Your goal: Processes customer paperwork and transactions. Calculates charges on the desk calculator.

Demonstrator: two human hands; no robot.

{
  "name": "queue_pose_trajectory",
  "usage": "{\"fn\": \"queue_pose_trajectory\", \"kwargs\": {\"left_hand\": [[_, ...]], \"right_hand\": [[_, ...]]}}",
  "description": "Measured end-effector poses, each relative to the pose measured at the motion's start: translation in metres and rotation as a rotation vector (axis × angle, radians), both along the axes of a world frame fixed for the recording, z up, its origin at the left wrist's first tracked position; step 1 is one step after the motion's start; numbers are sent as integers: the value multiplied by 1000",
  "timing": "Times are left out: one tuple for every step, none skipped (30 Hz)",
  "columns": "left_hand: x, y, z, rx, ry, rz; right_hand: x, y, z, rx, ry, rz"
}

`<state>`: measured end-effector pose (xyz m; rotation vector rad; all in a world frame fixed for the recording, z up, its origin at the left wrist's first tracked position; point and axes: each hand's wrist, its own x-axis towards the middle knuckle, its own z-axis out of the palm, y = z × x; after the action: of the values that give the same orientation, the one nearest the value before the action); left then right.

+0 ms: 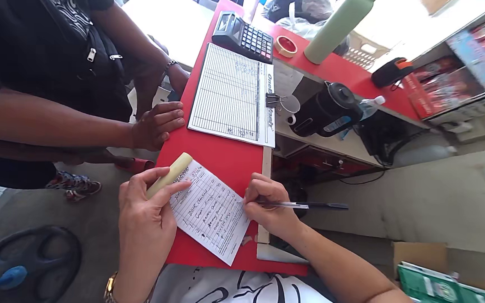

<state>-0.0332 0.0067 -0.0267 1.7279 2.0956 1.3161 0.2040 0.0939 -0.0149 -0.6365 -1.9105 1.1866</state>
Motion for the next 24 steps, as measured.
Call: {"fn": "queue_pose_trajectory", "kwargs": {"left_hand": [[0, 0, 0, 1, 0, 1], [0, 0, 0, 1, -2, 1], [0, 0, 0, -2, -3, 1], [1, 0, 0, -5, -4, 3], [1, 0, 0, -8, -7, 4], [0, -1, 1, -12, -8, 4], [0, -1, 0, -11, -7, 3], [0, -1, 0, -8, -3, 2], [0, 0, 0, -4, 0, 0], [0, 0, 0, -2, 4, -2], [0, 0, 0, -2, 5, -3], [0, 0, 0, -2, 5, -2], [0, 0, 0, -2, 3, 0], [0, 0, 0, 0, 6, 0], [0, 0, 0, 4, 8, -2], [0, 1, 0, 7, 10, -2], [0, 1, 1, 8, 11, -5], [0, 1, 1, 11, 9, -9], [-1, 1, 1, 10, 8, -12], [-1, 0, 1, 10, 8, -12], [0, 0, 1, 9, 9, -11], [0, 0, 1, 8, 8, -9], [0, 0, 2, 11, 6, -10], [0, -1, 2, 13, 4, -13]], "right_hand": [[0, 0, 1, 0, 0, 6], [0, 1, 1, 0, 2, 5], [1, 1, 0, 0, 4, -1], [1, 1, 0, 3, 3, -5], [1, 1, 0, 7, 1, -1], [0, 1, 0, 7, -1, 1], [0, 1, 0, 2, -2, -2], [0, 0, 0, -8, 1, -10], [1, 0, 0, -18, 5, -19], [1, 0, 0, -23, 8, -25], [1, 0, 0, -21, 8, -25], [1, 0, 0, -17, 7, -20], [0, 0, -1, -15, 9, -17], [-1, 0, -1, -20, 13, -20], [0, 1, 0, -32, 18, -21], [0, 1, 0, -45, 26, -12], [2, 2, 0, -60, 41, 17], [3, 3, 0, -67, 59, 58], [4, 4, 0, -60, 69, 103], [4, 5, 0, -40, 66, 135], [3, 5, 1, -13, 55, 146], [2, 4, 2, 18, 35, 138], [2, 4, 2, 45, 13, 109], [1, 5, 3, 72, -8, 49]]}}
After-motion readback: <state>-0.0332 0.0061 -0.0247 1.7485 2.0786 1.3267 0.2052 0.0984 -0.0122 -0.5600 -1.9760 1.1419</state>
